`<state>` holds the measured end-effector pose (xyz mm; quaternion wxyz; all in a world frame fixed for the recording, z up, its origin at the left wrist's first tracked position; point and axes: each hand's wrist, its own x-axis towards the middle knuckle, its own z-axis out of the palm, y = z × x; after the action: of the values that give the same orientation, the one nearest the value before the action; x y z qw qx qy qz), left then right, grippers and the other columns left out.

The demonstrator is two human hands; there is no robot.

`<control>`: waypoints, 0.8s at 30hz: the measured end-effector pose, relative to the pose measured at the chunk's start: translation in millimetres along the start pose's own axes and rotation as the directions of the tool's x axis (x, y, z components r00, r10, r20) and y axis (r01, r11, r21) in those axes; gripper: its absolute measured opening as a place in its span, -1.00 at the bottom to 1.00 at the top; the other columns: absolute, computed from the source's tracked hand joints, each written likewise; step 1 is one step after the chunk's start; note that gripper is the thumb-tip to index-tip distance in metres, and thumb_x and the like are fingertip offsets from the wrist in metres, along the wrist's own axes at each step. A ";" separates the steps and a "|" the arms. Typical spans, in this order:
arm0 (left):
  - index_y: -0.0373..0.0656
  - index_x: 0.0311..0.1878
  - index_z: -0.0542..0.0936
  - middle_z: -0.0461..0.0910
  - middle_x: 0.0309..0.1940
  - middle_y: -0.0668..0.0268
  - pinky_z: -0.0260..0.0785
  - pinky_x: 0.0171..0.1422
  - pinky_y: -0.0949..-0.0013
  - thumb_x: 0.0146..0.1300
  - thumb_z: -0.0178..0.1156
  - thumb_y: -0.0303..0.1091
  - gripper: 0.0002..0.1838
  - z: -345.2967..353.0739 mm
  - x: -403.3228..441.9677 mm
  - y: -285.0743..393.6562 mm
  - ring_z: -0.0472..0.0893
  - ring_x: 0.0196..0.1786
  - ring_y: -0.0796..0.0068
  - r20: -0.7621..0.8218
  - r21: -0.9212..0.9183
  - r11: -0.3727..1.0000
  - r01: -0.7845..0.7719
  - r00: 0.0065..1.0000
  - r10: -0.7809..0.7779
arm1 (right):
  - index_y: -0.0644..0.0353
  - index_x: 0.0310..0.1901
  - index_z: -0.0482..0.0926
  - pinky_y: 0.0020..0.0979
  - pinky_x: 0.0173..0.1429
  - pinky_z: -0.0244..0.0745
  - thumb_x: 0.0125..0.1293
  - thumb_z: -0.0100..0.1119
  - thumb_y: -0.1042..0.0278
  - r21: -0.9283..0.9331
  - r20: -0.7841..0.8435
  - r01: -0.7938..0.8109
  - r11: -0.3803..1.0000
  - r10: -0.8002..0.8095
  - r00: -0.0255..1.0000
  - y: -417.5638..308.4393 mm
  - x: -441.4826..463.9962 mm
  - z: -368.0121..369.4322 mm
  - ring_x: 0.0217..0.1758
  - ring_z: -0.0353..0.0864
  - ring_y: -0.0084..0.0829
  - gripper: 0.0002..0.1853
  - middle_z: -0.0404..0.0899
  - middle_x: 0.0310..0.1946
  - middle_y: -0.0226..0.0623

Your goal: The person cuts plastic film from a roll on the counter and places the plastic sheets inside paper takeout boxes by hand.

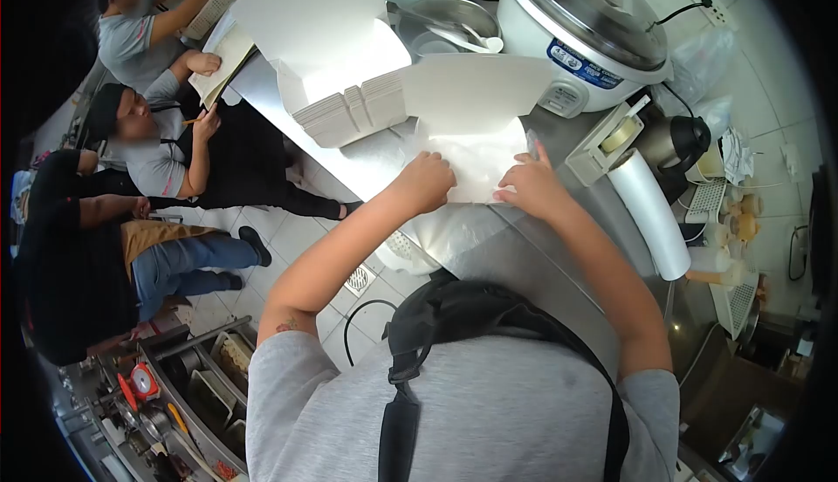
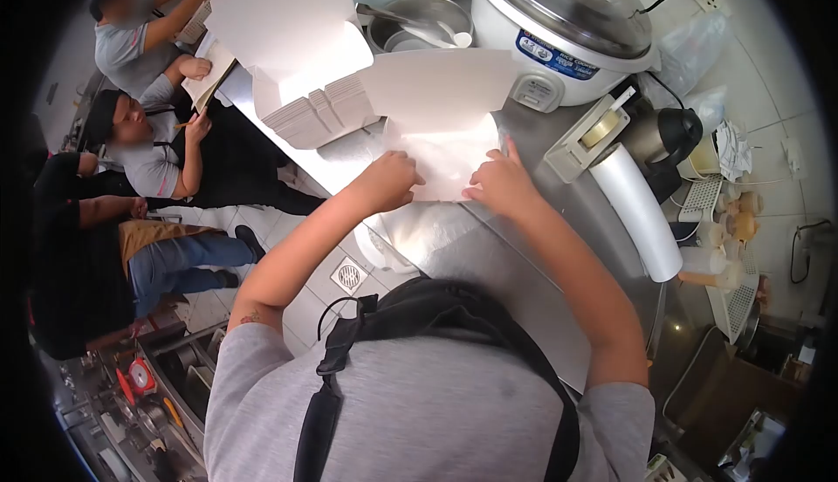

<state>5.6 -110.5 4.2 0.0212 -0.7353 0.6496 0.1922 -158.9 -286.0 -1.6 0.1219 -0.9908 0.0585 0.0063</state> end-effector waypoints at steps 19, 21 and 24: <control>-0.05 0.38 0.32 0.24 0.44 0.26 -0.32 0.61 0.05 0.37 -0.03 -0.20 -0.48 22.5 4.0 -31.8 -0.01 0.56 0.29 -0.212 0.049 0.988 0.148 0.968 -0.135 | -0.08 0.38 0.29 -0.13 0.56 -0.04 0.34 0.01 0.30 0.079 0.034 0.111 0.991 -0.114 0.993 27.6 3.8 3.0 0.47 0.15 -0.20 -0.45 0.30 0.36 -0.27; 0.06 0.31 0.39 0.32 0.39 0.31 -0.19 0.59 0.06 0.32 0.03 -0.28 -0.53 25.9 -23.8 -42.5 0.08 0.53 0.29 -0.405 0.088 0.992 0.093 0.913 -0.050 | -0.10 0.36 0.32 -0.11 0.54 0.04 0.31 0.00 0.39 0.083 -0.054 0.190 0.978 -0.186 0.981 27.3 -18.4 -9.6 0.43 0.23 -0.18 -0.45 0.36 0.31 -0.31; 0.11 0.27 0.43 0.35 0.36 0.35 -0.05 0.56 0.05 0.22 0.06 -0.42 -0.50 46.6 -46.0 -37.9 0.19 0.49 0.30 -0.522 0.102 0.995 -0.002 0.851 0.055 | -0.14 0.33 0.36 -0.11 0.51 0.13 0.24 -0.01 0.48 -0.072 -0.106 0.279 0.958 -0.286 0.953 44.9 -50.3 -1.2 0.37 0.32 -0.19 -0.42 0.45 0.22 -0.34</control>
<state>26.4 -47.9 -32.9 -0.1237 -0.7481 0.6503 -0.0472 -214.1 -323.8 -9.9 0.0898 -0.9908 -0.0769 -0.0665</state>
